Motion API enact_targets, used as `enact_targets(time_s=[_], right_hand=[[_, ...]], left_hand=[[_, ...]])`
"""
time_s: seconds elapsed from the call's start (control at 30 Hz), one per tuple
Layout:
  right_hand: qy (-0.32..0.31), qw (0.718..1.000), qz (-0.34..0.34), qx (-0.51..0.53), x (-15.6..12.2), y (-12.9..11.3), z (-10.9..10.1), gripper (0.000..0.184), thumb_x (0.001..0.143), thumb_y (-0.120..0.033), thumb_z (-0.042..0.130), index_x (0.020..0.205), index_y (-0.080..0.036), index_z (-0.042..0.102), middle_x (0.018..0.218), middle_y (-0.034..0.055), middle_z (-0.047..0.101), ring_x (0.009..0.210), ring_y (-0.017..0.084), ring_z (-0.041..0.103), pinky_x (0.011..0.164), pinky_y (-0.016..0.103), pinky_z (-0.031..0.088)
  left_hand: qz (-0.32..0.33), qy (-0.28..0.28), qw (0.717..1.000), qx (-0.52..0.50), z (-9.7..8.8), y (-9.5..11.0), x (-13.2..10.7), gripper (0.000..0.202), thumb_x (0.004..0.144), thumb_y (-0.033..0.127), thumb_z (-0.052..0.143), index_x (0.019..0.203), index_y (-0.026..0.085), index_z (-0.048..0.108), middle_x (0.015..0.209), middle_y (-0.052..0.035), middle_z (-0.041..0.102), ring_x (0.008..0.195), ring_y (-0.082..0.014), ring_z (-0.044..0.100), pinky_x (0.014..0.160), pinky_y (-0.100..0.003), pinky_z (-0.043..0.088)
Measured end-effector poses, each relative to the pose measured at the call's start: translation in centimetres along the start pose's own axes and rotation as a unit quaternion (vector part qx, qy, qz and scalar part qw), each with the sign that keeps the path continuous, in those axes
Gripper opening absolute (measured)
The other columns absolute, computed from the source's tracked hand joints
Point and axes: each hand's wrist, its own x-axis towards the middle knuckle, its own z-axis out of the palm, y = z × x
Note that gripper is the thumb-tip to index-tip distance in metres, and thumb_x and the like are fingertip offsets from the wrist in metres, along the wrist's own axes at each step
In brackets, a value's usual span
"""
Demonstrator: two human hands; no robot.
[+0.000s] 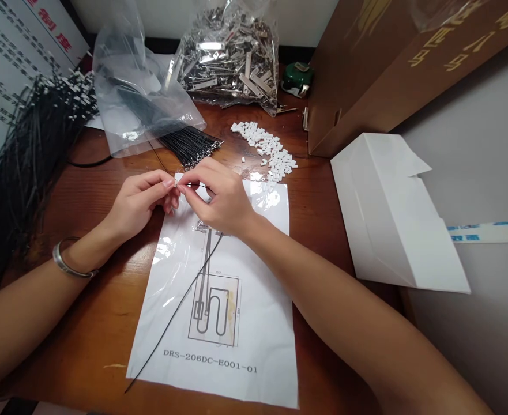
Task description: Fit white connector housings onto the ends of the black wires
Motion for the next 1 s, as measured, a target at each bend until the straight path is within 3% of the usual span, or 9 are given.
enact_targets(time_s=[0.27,0.53,0.8,1.0], right_hand=[[-0.025,0.998,0.021,-0.044,-0.07,0.09,0.06,0.012,0.086,-0.021,0.059,0.075,-0.023,0.064,0.070,0.0022,0.061,0.062,0.016,0.049,0.062,0.033,0.041],[-0.015,0.997,0.016,-0.074,-0.33,0.38,0.28,0.014,0.088,-0.021,0.056,0.076,-0.022,0.063,0.073,0.0026,0.062,0.062,0.015,0.050,0.060,0.031,0.039],[-0.033,0.991,0.127,-0.028,0.17,-0.06,-0.05,0.010,0.082,-0.019,0.062,0.073,-0.021,0.060,0.070,0.0000,0.056,0.065,0.014,0.048,0.063,0.030,0.036],[-0.104,0.970,0.216,0.040,0.48,-0.03,-0.40,0.014,0.086,-0.021,0.057,0.072,-0.020,0.056,0.058,-0.0050,0.046,0.054,0.011,0.038,0.057,0.029,0.029]], left_hand=[[0.005,-0.001,1.000,0.026,-0.07,-0.40,0.00,0.026,0.086,0.036,0.063,0.067,0.018,0.059,0.056,0.0003,0.057,0.051,-0.0108,0.049,0.051,-0.024,0.042],[0.031,0.027,0.993,0.115,0.15,-0.10,-0.34,0.027,0.089,0.032,0.057,0.066,0.017,0.061,0.063,-0.0007,0.062,0.048,-0.0085,0.045,0.046,-0.023,0.035],[0.043,0.044,0.989,0.131,0.53,-0.14,-0.30,0.023,0.088,0.033,0.059,0.073,0.017,0.063,0.066,-0.0010,0.066,0.047,-0.0085,0.050,0.046,-0.022,0.039],[0.059,0.043,0.983,0.170,0.58,-0.24,-0.32,0.021,0.090,0.029,0.057,0.073,0.017,0.062,0.069,-0.0013,0.067,0.060,-0.0115,0.056,0.058,-0.023,0.043]])
